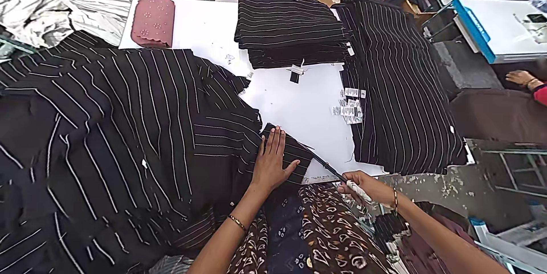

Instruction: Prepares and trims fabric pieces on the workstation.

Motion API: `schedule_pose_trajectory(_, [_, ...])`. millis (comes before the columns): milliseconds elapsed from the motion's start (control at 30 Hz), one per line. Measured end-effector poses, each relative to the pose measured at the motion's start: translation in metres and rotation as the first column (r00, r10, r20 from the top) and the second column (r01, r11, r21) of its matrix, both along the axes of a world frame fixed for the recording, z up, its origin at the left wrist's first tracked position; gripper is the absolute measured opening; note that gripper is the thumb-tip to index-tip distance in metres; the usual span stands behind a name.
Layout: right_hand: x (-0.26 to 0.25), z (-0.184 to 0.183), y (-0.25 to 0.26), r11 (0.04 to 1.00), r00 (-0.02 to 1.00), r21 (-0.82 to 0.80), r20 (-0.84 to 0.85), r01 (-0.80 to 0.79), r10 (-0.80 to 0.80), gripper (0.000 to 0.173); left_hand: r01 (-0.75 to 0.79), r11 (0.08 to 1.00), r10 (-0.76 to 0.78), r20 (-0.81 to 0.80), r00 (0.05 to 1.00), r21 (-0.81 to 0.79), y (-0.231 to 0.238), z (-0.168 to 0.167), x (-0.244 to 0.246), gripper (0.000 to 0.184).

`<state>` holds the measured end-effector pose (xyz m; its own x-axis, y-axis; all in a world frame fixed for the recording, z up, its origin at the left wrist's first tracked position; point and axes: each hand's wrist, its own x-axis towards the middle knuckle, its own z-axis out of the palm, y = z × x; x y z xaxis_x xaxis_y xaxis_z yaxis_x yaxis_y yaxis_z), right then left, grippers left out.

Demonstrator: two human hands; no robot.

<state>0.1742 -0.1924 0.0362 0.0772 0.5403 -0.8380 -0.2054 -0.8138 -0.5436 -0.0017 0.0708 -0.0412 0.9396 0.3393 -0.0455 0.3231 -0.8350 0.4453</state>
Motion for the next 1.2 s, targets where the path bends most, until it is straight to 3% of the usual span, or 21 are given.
schedule_pose_trajectory(433, [-0.004, 0.001, 0.023, 1.000, 1.000, 0.012, 0.022, 0.019, -0.019, 0.022, -0.024, 0.999, 0.024, 0.018, 1.000, -0.038, -0.001, 0.002, 0.000, 0.102])
schedule_pose_trajectory(633, [0.001, 0.008, 0.042, 0.999, 0.997, -0.015, 0.062, -0.050, 0.051, 0.024, -0.080, 0.994, 0.089, 0.115, 0.989, -0.078, -0.001, 0.002, -0.002, 0.109])
schedule_pose_trajectory(1200, [0.013, 0.007, 0.057, 0.995, 0.993, -0.021, 0.072, -0.095, 0.096, 0.026, -0.104, 0.993, 0.116, 0.251, 0.961, -0.059, -0.002, -0.006, -0.004, 0.087])
